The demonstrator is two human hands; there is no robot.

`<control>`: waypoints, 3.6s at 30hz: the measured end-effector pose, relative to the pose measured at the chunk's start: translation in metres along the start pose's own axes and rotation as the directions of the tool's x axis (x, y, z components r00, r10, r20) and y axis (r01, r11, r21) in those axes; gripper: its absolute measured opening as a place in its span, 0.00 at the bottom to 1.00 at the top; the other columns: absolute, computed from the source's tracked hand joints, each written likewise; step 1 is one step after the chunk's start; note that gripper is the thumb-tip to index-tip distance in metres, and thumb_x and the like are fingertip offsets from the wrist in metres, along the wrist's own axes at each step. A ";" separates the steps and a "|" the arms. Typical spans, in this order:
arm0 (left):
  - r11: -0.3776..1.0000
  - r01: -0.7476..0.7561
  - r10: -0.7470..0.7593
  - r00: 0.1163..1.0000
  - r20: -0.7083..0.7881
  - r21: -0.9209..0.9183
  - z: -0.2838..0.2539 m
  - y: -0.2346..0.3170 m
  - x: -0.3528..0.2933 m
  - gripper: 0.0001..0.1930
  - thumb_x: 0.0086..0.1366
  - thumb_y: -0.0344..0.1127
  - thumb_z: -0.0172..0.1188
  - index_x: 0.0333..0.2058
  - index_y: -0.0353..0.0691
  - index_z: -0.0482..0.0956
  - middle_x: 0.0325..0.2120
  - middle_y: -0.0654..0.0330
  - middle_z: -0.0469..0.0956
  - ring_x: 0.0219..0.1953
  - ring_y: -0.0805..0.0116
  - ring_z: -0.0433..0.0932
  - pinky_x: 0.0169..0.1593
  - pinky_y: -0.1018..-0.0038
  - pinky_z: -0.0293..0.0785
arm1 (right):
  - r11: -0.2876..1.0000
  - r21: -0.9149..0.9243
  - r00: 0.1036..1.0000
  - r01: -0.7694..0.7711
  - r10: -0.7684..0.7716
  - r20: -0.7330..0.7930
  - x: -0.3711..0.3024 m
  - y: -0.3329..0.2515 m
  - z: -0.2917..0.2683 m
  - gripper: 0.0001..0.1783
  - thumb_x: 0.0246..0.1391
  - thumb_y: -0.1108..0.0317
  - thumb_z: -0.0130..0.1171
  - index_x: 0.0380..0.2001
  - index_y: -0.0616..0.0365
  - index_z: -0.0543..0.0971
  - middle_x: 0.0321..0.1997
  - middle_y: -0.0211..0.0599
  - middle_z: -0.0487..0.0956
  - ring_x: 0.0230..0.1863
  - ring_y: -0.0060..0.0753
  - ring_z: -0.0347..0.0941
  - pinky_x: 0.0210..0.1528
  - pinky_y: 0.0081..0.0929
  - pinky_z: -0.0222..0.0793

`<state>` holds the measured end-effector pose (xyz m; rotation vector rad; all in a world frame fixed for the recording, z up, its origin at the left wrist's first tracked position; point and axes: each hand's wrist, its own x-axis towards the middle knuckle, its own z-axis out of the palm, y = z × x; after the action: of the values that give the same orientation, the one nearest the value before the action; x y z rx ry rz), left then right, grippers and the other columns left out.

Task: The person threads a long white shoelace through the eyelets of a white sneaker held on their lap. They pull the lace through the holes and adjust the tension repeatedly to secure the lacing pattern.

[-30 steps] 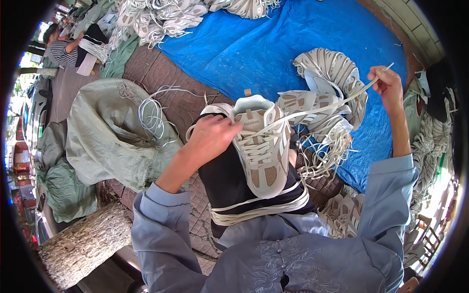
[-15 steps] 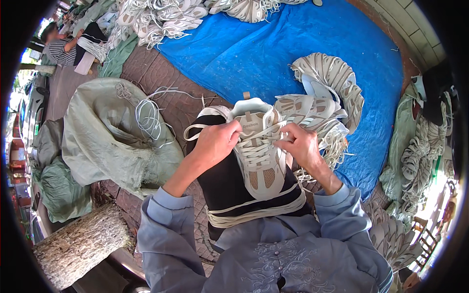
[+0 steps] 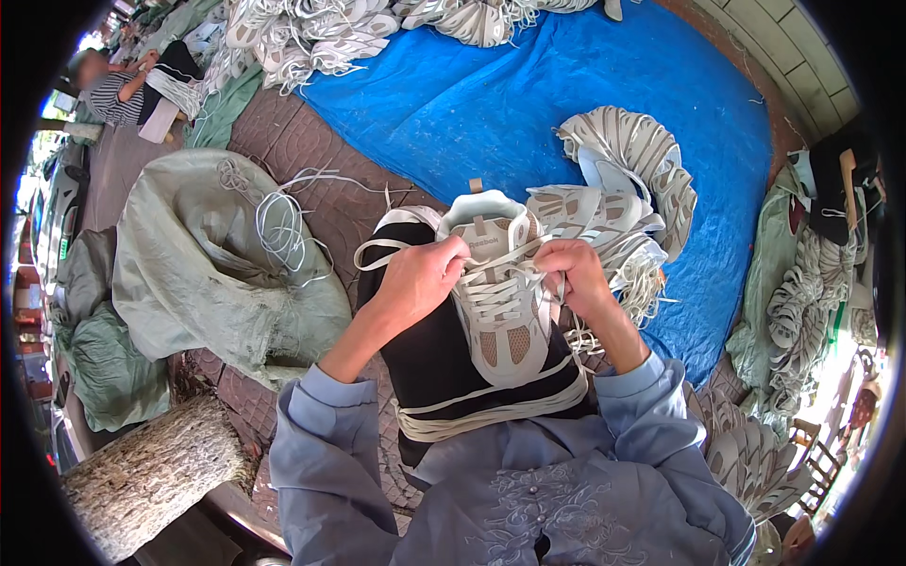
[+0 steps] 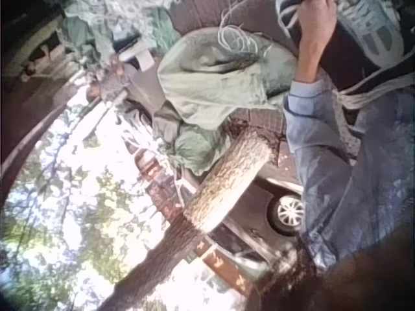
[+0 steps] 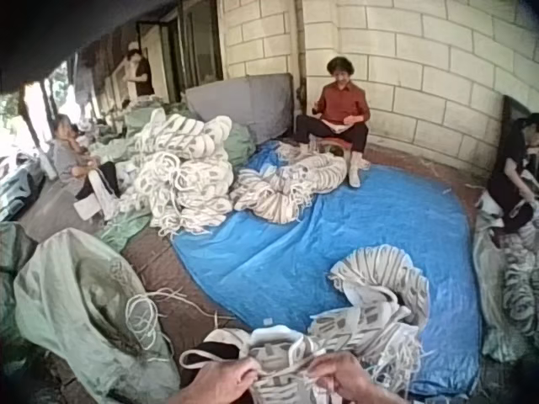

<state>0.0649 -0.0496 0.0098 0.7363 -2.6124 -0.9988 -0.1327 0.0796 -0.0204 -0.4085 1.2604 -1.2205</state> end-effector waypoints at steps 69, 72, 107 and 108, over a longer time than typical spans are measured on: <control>0.727 0.158 -0.686 0.126 -0.716 -0.668 -0.234 -0.239 -0.163 0.12 0.59 0.34 0.51 0.40 0.35 0.74 0.27 0.59 0.76 0.21 0.76 0.72 0.23 0.80 0.69 | 0.747 0.148 0.733 0.648 -0.559 -0.387 -0.062 -0.153 -0.314 0.11 0.55 0.71 0.49 0.41 0.63 0.71 0.23 0.29 0.70 0.15 0.14 0.53 0.16 0.13 0.48; 0.613 0.110 -0.780 0.245 -0.576 -0.783 -0.216 -0.281 -0.190 0.15 0.58 0.32 0.50 0.43 0.34 0.72 0.28 0.59 0.76 0.27 0.71 0.76 0.28 0.79 0.72 | 0.765 0.067 0.705 0.640 -0.551 -0.446 -0.054 -0.139 -0.332 0.12 0.54 0.70 0.50 0.41 0.63 0.71 0.24 0.30 0.70 0.16 0.14 0.54 0.16 0.13 0.49; 0.999 0.015 -0.029 0.858 -0.512 -0.030 0.039 0.000 -0.029 0.04 0.50 0.23 0.55 0.25 0.38 0.70 0.19 0.57 0.73 0.23 0.60 0.74 0.25 0.68 0.69 | 0.214 -0.756 0.744 0.619 -0.468 0.477 0.026 -0.010 0.055 0.05 0.35 0.75 0.59 0.21 0.55 0.77 0.19 0.29 0.75 0.24 0.29 0.71 0.36 0.26 0.64; 1.000 -0.005 0.001 0.859 -0.512 -0.006 0.040 -0.001 -0.028 0.05 0.49 0.23 0.55 0.26 0.38 0.71 0.19 0.57 0.73 0.23 0.60 0.74 0.24 0.69 0.69 | 0.218 -0.750 0.740 0.625 -0.470 0.480 0.026 -0.009 0.055 0.05 0.35 0.75 0.59 0.21 0.55 0.76 0.19 0.29 0.75 0.24 0.29 0.71 0.36 0.26 0.64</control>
<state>0.0727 -0.0131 -0.0220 0.8576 -2.1406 -0.6870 -0.0938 0.0337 -0.0074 -1.8895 1.6142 -0.9142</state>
